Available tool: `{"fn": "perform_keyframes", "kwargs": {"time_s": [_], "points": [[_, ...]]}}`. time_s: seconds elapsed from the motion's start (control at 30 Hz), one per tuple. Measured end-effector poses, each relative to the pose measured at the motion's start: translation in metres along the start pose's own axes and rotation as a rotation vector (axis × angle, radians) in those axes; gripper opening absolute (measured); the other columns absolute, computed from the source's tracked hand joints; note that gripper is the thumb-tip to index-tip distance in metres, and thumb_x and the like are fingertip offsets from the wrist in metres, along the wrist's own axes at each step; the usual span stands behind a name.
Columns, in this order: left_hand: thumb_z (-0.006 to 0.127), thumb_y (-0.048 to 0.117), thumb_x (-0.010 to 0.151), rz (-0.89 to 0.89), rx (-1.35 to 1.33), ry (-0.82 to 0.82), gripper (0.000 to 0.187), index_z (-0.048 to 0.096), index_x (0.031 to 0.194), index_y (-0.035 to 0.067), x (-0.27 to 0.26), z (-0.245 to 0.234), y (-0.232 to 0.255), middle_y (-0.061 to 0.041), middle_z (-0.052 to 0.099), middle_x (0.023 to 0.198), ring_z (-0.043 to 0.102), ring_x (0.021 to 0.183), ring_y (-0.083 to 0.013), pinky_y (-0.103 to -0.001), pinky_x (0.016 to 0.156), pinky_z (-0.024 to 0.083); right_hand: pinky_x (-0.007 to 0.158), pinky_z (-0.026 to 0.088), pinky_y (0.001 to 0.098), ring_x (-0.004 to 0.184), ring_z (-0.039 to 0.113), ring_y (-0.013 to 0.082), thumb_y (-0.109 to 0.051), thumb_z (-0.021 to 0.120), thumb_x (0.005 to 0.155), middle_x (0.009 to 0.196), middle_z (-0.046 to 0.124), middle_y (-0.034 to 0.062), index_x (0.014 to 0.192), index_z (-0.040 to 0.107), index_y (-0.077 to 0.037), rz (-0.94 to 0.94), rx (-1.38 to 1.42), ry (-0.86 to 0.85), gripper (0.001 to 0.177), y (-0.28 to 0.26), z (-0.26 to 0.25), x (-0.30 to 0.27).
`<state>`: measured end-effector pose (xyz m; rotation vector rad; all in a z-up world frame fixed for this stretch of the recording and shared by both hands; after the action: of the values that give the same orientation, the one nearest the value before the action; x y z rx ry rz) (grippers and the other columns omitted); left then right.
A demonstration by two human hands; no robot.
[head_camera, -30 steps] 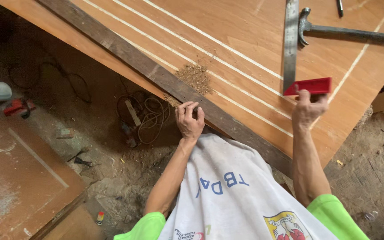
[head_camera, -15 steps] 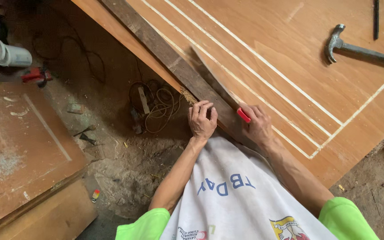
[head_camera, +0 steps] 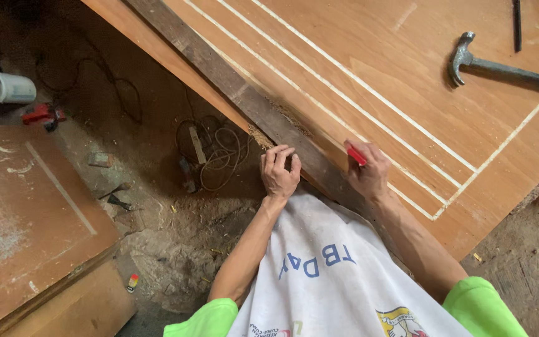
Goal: The person marks a wooden plank with a pencil and ruler, then hammers nails along the marked line to secure the plank to a larger board. Finally, the person uses a handheld router to cut a groove along the plank's edge.
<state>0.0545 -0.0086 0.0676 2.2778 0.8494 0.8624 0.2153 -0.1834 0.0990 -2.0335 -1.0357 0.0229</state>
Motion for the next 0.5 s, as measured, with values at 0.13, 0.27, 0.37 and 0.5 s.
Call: {"fn": "perform_keyframes", "kwargs": {"time_s": [0.13, 0.27, 0.37, 0.5], "points": [[0.074, 0.017, 0.090, -0.014, -0.013, -0.056, 0.018, 0.073, 0.106, 0.009, -0.003, 0.005, -0.007, -0.006, 0.065, 0.117, 0.062, 0.101, -0.0274, -0.040, 0.090, 0.052, 0.067, 0.057, 0.0428, 0.089, 0.072, 0.0322, 0.003, 0.070, 0.075, 0.104, 0.073, 0.0171, 0.123, 0.068, -0.007, -0.099, -0.151, -0.148, 0.049, -0.018, 0.013, -0.008], [0.074, 0.018, 0.090, 0.008, -0.002, -0.066, 0.018, 0.073, 0.105, 0.009, -0.001, 0.011, -0.009, -0.007, 0.063, 0.115, 0.061, 0.102, -0.0274, -0.041, 0.091, 0.052, 0.074, 0.061, 0.0391, 0.089, 0.073, 0.0278, 0.003, 0.069, 0.087, 0.106, 0.074, 0.0139, 0.120, 0.070, -0.010, -0.021, -0.016, -0.006, 0.036, -0.014, 0.003, -0.007], [0.074, 0.017, 0.090, -0.006, 0.000, -0.062, 0.017, 0.074, 0.105, 0.009, -0.006, 0.005, -0.007, -0.007, 0.064, 0.116, 0.061, 0.103, -0.0276, -0.042, 0.091, 0.052, 0.072, 0.060, 0.0413, 0.087, 0.072, 0.0304, -0.001, 0.070, 0.085, 0.104, 0.074, 0.0154, 0.118, 0.072, -0.007, -0.028, -0.153, 0.016, 0.033, -0.013, -0.001, -0.007], [0.074, 0.016, 0.087, 0.001, 0.014, -0.046, 0.016, 0.075, 0.102, 0.010, 0.003, 0.001, 0.002, -0.007, 0.065, 0.114, 0.061, 0.104, -0.0282, -0.042, 0.092, 0.051, 0.076, 0.063, 0.0365, 0.087, 0.074, 0.0248, -0.004, 0.071, 0.093, 0.104, 0.075, 0.0126, 0.117, 0.073, -0.009, -0.008, 0.034, -0.105, 0.024, -0.015, 0.004, -0.001]]}}
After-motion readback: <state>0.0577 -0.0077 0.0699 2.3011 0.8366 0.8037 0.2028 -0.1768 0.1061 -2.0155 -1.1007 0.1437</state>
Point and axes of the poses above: each hand's wrist, its own x-axis towards the middle knuckle, its own z-axis out of the palm, y = z × x, the point moved 6 cm from there along x, towards the middle knuckle
